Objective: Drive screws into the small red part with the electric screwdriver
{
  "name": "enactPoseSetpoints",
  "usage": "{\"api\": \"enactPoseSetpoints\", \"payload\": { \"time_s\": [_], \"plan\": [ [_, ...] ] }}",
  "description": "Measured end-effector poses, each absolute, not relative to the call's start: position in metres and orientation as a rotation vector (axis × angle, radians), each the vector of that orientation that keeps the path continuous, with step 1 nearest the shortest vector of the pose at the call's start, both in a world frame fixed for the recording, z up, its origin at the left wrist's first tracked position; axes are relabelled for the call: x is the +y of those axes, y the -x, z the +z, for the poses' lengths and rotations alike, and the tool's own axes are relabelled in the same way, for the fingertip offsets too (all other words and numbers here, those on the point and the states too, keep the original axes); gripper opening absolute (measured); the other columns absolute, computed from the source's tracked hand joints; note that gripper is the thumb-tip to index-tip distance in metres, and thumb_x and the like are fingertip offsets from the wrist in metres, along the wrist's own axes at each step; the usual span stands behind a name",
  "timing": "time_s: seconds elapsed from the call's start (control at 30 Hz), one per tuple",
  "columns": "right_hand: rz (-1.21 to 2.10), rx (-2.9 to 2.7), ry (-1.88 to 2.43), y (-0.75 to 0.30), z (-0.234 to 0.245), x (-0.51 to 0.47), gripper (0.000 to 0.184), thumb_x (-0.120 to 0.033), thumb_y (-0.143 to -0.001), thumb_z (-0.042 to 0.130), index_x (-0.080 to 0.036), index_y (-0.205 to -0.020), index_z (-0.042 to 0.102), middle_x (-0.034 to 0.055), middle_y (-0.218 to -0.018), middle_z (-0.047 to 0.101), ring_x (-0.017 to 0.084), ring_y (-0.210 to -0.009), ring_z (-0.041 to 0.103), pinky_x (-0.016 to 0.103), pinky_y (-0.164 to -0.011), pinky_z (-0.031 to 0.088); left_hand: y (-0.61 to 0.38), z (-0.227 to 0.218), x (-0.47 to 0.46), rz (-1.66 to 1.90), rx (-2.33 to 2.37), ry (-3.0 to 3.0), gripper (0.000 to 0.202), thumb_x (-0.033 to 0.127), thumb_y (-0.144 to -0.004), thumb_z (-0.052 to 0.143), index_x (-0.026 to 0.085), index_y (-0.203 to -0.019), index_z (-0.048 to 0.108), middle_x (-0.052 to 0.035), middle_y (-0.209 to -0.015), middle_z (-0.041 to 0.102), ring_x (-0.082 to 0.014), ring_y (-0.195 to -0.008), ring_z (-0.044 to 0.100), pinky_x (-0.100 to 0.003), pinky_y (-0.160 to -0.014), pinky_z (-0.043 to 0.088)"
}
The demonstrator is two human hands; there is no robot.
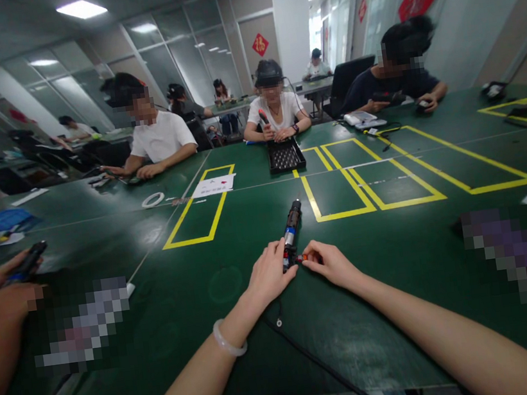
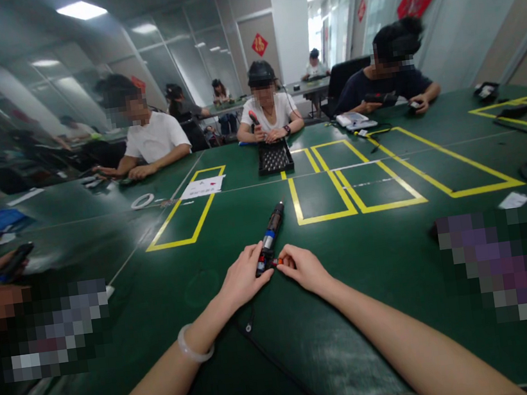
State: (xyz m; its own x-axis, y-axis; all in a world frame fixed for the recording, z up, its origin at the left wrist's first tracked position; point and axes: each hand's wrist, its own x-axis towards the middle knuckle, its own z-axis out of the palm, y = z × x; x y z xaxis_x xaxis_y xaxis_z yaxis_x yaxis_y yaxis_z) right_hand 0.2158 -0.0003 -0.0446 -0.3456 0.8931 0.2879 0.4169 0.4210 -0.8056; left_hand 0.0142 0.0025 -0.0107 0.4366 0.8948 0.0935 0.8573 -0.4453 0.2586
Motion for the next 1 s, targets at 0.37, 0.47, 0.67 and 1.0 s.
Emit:
{"api": "enactPoseSetpoints", "payload": {
  "time_s": [0.37,0.47,0.67,1.0],
  "plan": [
    [0.786,-1.956,1.105,-0.210,-0.049,0.001,0.013,-0.019,-0.080,0.065,-0.019,-0.086,0.053,-0.0050,-0.067,0.051,0.011,-0.059,0.049,0.021,-0.057,0.038,-0.027,-0.003,-0.009,0.279,1.481,-2.612,0.062,0.038,-0.084,0.049,0.020,-0.140,0.030,-0.0113,-0.130,0.045,-0.0241,-0.113,0.049,-0.035,-0.092,0.045],
    [0.810,-1.951,1.068,-0.209,-0.046,-0.001,0.015,-0.016,-0.080,0.063,-0.019,-0.090,0.053,-0.0052,-0.068,0.053,0.011,-0.059,0.051,0.021,-0.058,0.039,-0.028,-0.002,-0.010,0.275,1.480,-2.619,0.060,0.038,-0.085,0.049,0.021,-0.140,0.030,-0.0108,-0.129,0.045,-0.0236,-0.110,0.051,-0.036,-0.091,0.045],
    [0.718,-2.044,1.056,-0.213,-0.043,0.000,0.005,-0.017,-0.084,0.059,-0.018,-0.080,0.056,-0.0005,-0.074,0.060,0.013,-0.065,0.055,0.023,-0.062,0.042,-0.028,-0.001,-0.011,0.286,1.502,-2.614,0.063,0.038,-0.084,0.051,0.024,-0.141,0.028,-0.0097,-0.131,0.043,-0.0236,-0.111,0.050,-0.035,-0.090,0.046],
    [0.599,-2.109,1.061,-0.211,-0.042,-0.002,0.008,-0.014,-0.083,0.060,-0.019,-0.083,0.054,0.0006,-0.083,0.054,0.014,-0.073,0.053,0.024,-0.068,0.043,-0.029,0.000,-0.010,0.230,1.519,-2.610,0.068,0.038,-0.083,0.052,0.025,-0.144,0.025,-0.0097,-0.131,0.043,-0.0239,-0.111,0.051,-0.035,-0.089,0.047]
  ]
}}
